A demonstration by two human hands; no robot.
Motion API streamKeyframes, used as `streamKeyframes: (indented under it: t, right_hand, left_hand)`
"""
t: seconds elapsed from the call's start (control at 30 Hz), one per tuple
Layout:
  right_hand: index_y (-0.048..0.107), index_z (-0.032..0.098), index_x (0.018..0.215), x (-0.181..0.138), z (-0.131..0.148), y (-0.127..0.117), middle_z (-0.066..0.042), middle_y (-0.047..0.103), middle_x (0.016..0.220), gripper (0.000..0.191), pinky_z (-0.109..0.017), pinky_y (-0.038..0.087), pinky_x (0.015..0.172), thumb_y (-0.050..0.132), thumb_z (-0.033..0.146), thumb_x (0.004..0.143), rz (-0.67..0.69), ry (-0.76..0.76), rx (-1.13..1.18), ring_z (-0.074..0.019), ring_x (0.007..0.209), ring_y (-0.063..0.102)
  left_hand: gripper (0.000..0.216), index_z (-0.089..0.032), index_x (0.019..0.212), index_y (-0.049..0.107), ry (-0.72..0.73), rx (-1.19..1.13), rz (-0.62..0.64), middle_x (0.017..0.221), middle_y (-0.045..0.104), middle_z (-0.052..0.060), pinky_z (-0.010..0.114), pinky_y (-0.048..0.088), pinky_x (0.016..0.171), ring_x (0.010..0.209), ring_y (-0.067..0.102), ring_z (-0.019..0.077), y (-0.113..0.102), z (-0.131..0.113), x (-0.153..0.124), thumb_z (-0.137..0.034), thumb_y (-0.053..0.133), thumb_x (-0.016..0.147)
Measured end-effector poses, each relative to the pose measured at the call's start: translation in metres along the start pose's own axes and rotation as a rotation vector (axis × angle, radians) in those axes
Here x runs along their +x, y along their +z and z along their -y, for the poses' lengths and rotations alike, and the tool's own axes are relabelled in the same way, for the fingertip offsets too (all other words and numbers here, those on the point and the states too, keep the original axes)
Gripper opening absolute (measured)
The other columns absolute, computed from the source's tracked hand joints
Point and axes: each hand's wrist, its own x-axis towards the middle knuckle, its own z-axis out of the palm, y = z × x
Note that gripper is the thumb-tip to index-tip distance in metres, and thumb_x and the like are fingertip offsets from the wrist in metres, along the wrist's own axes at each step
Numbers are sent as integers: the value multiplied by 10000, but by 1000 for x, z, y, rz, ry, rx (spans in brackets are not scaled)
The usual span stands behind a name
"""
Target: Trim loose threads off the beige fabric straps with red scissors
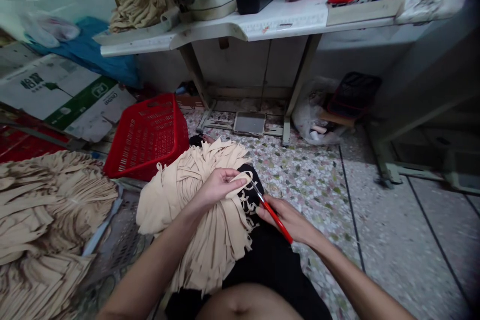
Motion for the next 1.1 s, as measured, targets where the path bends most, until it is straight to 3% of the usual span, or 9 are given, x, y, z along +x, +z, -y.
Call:
streamKeyframes:
  t: [0.23,0.5,0.77,1.1]
  right_hand:
    - [484,223,829,8,-2,4,39,492,694,401,-268,380,610,545,580,1003,11,8,-6,-158,625,482]
    - [515,206,803,8,-10,10,28,528,724,397,-255,372,603,583,550,991,-30,4,45,-142,635,465]
    - [466,208,655,2,-28,23,60,411,553,530,-238,258,488,686,632,885,-85,134,199,-112,518,374]
    - [544,196,786,-3,-11,7,45,486,674,453,-241,354,571,609,613,951,-54,-1,75,-127,597,417]
  left_hand:
    - [447,-96,955,748,-9,38,3,665,633,0,187,318,514,522,474,69,-2,5,0,-499,829,782]
    - [435,-104,951,747,-45,5,20,698,672,18,196,361,545,558,537,88,-2,6,-1,-487,843,766]
    - [411,-104,921,744,-95,-27,88,744,696,40,211,390,570,583,572,104,-3,9,1,-470,848,766]
    - [384,-100,877,774,-119,17,176,750,695,44,217,365,592,626,566,110,5,2,3,-453,854,748]
